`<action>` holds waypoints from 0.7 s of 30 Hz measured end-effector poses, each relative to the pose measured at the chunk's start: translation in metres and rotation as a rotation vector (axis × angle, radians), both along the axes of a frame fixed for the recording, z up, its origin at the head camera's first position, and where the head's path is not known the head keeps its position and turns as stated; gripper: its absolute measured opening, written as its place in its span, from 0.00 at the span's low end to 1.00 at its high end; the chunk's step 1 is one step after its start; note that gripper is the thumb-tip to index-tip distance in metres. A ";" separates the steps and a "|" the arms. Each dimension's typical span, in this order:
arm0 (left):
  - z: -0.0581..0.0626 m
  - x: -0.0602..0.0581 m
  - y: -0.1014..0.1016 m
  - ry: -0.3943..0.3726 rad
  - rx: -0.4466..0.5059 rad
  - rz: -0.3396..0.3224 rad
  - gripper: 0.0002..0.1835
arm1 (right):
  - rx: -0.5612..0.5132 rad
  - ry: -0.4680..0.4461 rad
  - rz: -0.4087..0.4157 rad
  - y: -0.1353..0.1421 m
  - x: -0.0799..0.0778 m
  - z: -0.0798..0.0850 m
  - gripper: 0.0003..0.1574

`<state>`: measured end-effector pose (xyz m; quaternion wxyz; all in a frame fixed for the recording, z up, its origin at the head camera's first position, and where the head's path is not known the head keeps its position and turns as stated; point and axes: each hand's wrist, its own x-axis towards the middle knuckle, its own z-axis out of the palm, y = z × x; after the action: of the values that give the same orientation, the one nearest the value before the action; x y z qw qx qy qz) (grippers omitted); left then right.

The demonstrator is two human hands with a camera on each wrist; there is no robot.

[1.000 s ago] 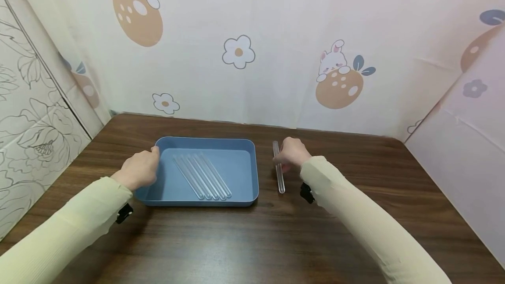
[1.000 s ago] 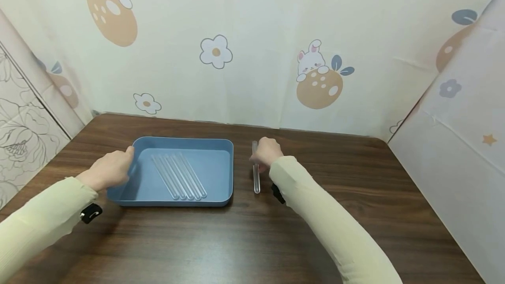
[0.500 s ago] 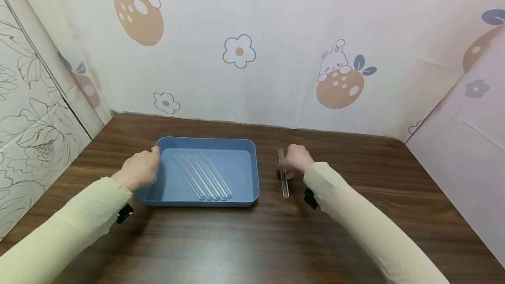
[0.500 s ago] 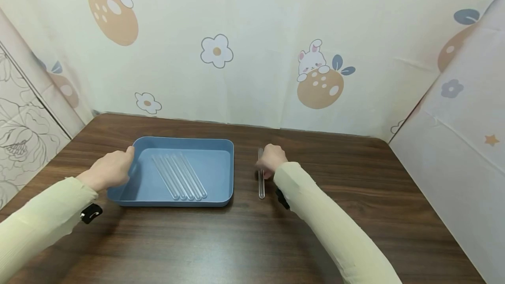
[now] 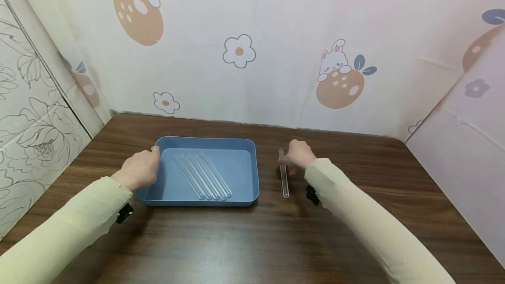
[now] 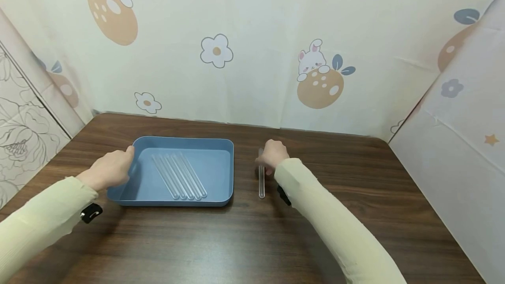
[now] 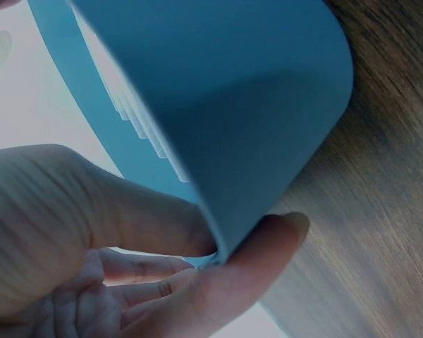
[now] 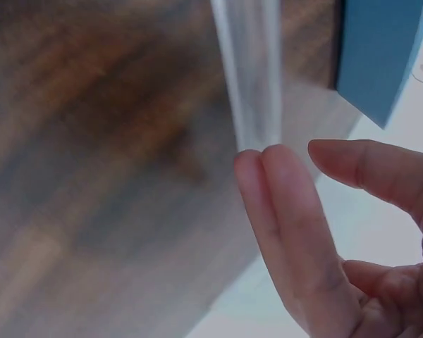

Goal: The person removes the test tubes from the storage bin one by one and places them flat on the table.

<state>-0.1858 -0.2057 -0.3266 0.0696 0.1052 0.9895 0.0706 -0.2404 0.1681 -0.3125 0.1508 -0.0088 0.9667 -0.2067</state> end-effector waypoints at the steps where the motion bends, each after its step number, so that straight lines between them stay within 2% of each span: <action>1: 0.000 0.000 0.000 0.000 0.000 0.002 0.31 | 0.010 0.008 0.009 -0.001 -0.001 0.003 0.13; 7: 0.000 0.000 -0.001 0.002 -0.004 0.003 0.31 | 0.029 0.027 0.044 -0.013 -0.003 0.019 0.13; 11: 0.001 0.001 -0.001 0.002 0.005 -0.007 0.31 | 0.034 0.043 0.055 -0.026 -0.003 0.028 0.18; 17: 0.000 0.001 -0.001 0.001 0.005 -0.007 0.30 | 0.045 0.075 0.131 -0.050 -0.004 0.038 0.28; 21: 0.001 0.001 -0.001 0.003 0.004 -0.007 0.30 | 0.021 0.072 0.150 -0.067 -0.004 0.043 0.30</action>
<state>-0.1852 -0.2063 -0.3259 0.0682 0.1088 0.9891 0.0724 -0.2439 0.1008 -0.2696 0.1313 -0.0871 0.9702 -0.1840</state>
